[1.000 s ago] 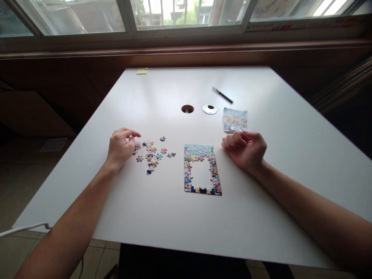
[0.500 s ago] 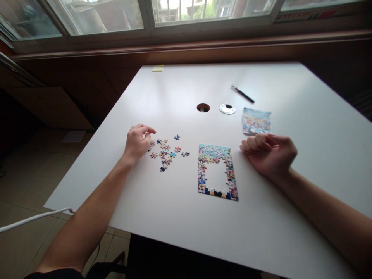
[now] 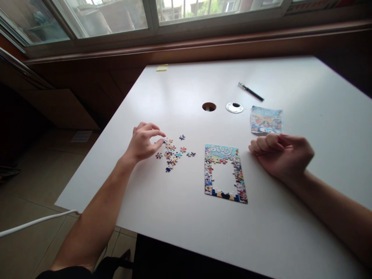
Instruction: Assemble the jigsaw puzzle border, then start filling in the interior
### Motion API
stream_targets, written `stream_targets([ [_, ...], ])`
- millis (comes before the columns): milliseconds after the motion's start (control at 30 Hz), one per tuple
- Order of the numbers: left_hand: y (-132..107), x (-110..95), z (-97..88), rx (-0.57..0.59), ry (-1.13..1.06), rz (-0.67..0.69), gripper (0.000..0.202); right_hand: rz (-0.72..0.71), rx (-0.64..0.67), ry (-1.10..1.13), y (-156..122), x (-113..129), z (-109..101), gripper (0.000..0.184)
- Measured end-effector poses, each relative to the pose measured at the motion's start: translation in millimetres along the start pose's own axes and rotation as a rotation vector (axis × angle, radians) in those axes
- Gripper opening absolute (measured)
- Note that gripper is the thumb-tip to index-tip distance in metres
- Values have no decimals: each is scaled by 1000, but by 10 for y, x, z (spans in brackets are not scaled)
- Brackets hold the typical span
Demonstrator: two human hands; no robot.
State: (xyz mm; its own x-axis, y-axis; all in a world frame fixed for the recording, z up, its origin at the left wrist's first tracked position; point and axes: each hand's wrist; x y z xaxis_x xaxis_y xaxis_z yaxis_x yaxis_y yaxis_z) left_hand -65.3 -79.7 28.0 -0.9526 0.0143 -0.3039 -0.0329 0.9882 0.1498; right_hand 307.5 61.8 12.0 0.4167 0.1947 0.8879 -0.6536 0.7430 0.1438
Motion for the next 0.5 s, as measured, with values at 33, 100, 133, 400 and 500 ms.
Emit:
stream_targets([
  [33, -6, -12, -3, 30, 12, 22, 13, 0, -3, -1, 1, 1, 6, 35],
  [100, -15, -44, 2, 80, 29, 56, 15, 1, -9, -5, 3, 5, 17, 35],
  [133, -16, -59, 5, 97, 30, 68, 14, 1, -12, -7, 4, 7, 23, 35],
  [400, -27, -33, -162, 151, -268, 112, 8, -1, -9, -10, 6, 13, 28, 35],
  [500, -47, -14, -234, 137, -217, 131, 9, 2, -5, -15, 7, 11, 19, 35],
])
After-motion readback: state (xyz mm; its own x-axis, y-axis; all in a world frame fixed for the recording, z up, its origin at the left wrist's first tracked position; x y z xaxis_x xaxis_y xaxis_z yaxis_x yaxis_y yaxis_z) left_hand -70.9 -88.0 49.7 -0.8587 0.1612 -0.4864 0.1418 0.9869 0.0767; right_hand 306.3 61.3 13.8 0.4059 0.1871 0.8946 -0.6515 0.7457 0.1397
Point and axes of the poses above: each hand's wrist, its own y-axis towards the middle knuckle, its own z-axis out of the palm, x = y × z, and after that the axes turned 13 degrees about x, right-handed
